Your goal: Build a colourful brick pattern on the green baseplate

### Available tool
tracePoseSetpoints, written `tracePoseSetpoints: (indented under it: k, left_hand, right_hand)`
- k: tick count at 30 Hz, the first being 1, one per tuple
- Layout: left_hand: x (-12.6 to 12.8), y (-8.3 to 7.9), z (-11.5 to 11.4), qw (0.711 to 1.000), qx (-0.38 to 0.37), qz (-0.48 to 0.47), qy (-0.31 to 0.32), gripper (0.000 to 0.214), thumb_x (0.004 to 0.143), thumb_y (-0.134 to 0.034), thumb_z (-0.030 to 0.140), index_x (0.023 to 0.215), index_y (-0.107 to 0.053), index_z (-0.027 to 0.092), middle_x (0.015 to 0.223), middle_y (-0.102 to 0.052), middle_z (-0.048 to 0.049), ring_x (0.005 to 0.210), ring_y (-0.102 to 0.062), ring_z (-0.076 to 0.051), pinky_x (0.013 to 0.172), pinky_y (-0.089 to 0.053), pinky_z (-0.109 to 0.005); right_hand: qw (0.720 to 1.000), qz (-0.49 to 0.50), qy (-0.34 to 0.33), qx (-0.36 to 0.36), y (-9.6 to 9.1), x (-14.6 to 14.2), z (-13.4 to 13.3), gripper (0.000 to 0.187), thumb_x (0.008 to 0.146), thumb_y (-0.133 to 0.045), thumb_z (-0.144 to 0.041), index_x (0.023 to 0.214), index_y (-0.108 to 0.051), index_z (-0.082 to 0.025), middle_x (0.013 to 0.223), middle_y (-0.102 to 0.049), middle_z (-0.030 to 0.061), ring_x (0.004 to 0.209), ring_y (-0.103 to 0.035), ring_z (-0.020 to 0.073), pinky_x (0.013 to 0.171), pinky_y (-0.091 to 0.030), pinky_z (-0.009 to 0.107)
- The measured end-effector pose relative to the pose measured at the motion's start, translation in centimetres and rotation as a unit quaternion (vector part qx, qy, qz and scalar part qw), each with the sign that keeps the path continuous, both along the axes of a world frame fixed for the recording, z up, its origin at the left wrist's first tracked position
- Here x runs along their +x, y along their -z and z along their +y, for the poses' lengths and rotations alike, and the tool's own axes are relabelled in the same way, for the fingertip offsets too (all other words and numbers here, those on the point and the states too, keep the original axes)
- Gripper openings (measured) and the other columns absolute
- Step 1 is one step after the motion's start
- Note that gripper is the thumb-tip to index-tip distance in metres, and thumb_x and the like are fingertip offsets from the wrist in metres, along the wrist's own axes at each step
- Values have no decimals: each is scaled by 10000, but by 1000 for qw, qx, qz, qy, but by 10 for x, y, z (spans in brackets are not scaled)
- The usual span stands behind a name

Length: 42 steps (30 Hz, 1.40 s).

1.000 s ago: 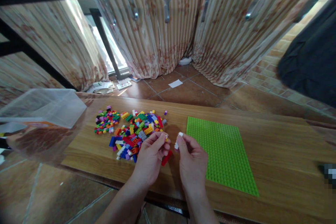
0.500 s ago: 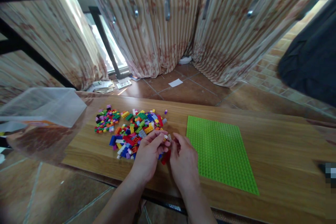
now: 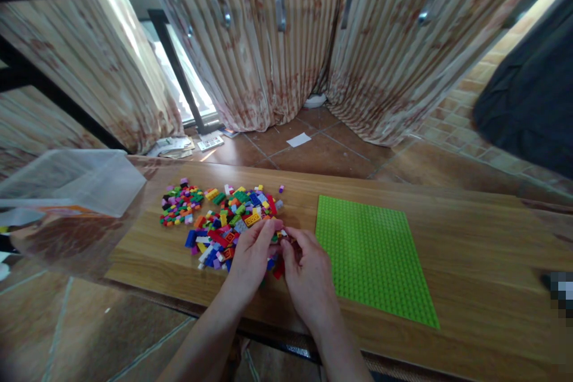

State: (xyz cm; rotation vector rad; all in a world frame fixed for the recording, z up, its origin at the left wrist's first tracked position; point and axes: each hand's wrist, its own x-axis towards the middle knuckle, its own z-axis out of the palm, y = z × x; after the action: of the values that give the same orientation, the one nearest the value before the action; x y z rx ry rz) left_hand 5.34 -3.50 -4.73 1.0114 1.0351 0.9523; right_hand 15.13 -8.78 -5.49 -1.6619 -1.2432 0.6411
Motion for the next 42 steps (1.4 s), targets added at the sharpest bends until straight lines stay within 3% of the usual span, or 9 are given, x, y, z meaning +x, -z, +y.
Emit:
tracePoseSetpoints:
  k: [5, 11, 19, 25, 30, 35, 38, 42]
  left_hand:
    - [-4, 12, 2, 997, 49, 48, 24, 327, 885, -554, 480, 751, -630, 191, 770, -615, -26, 770, -584, -167, 658, -464, -235]
    - [-6, 11, 2, 999, 28, 26, 5, 339, 849, -602, 509, 734, -633, 192, 753, -629, -33, 702, -579, -160, 621, -465, -236]
    - [-4, 10, 1, 1000, 1, 11, 7, 246, 846, -612, 433, 928, -678, 211, 893, -683, -45, 663, -620, -161, 542, -504, -248]
    - [-4, 8, 1, 999, 35, 32, -16, 149, 797, -632, 242, 918, -716, 219, 923, -710, -59, 857, -645, -216, 731, -524, -300]
    - [-5, 0, -1, 990, 98, 95, 16, 203, 840, -543, 186, 948, -712, 218, 979, -719, -56, 941, -642, -214, 874, -472, -318]
    - [-6, -2, -4, 985, 127, 110, 25, 186, 883, -546, 257, 982, -698, 216, 955, -720, -50, 880, -652, -193, 787, -492, -291]
    - [-7, -3, -5, 984, 136, 118, 12, 220, 904, -532, 306, 1034, -679, 209, 924, -710, -40, 730, -632, -152, 660, -493, -258]
    - [-15, -10, 3, 982, 139, 107, -67, 225, 897, -540, 323, 1029, -668, 194, 828, -691, -17, 563, -546, -98, 526, -433, -208]
  right_hand:
    - [1000, -17, -11, -5, 1, 1, 0, 296, 913, -492, -306, 1107, -682, -189, 1036, -701, 87, 931, -661, 209, 843, -509, 354]
    - [1000, -24, -13, -1, 2, 1, 0, 271, 906, -496, -307, 1060, -694, -203, 1023, -703, 84, 909, -658, 210, 822, -512, 355]
    - [999, -32, -4, -5, 5, 2, 0, 279, 912, -486, -305, 1067, -685, -189, 1058, -699, 98, 947, -659, 218, 858, -506, 373]
    - [999, 10, -28, 14, 2, -1, -1, 277, 907, -526, -339, 1102, -686, -224, 1100, -661, 78, 897, -651, 186, 797, -528, 330]
    - [999, -14, -24, 16, 2, -4, -1, 240, 888, -558, -343, 1026, -733, -252, 1103, -653, 71, 973, -642, 203, 833, -524, 337]
    - [999, -23, 5, 28, 3, -4, 0, 250, 889, -544, -359, 970, -751, -245, 1064, -671, 75, 962, -649, 207, 805, -531, 334]
    - [999, -22, 24, 30, 2, -4, 0, 254, 884, -561, -395, 945, -752, -239, 1028, -671, 66, 926, -652, 195, 767, -529, 313]
    - [998, -40, 43, 24, 4, -3, 0, 262, 880, -584, -437, 927, -756, -245, 962, -663, 49, 845, -648, 174, 715, -511, 290]
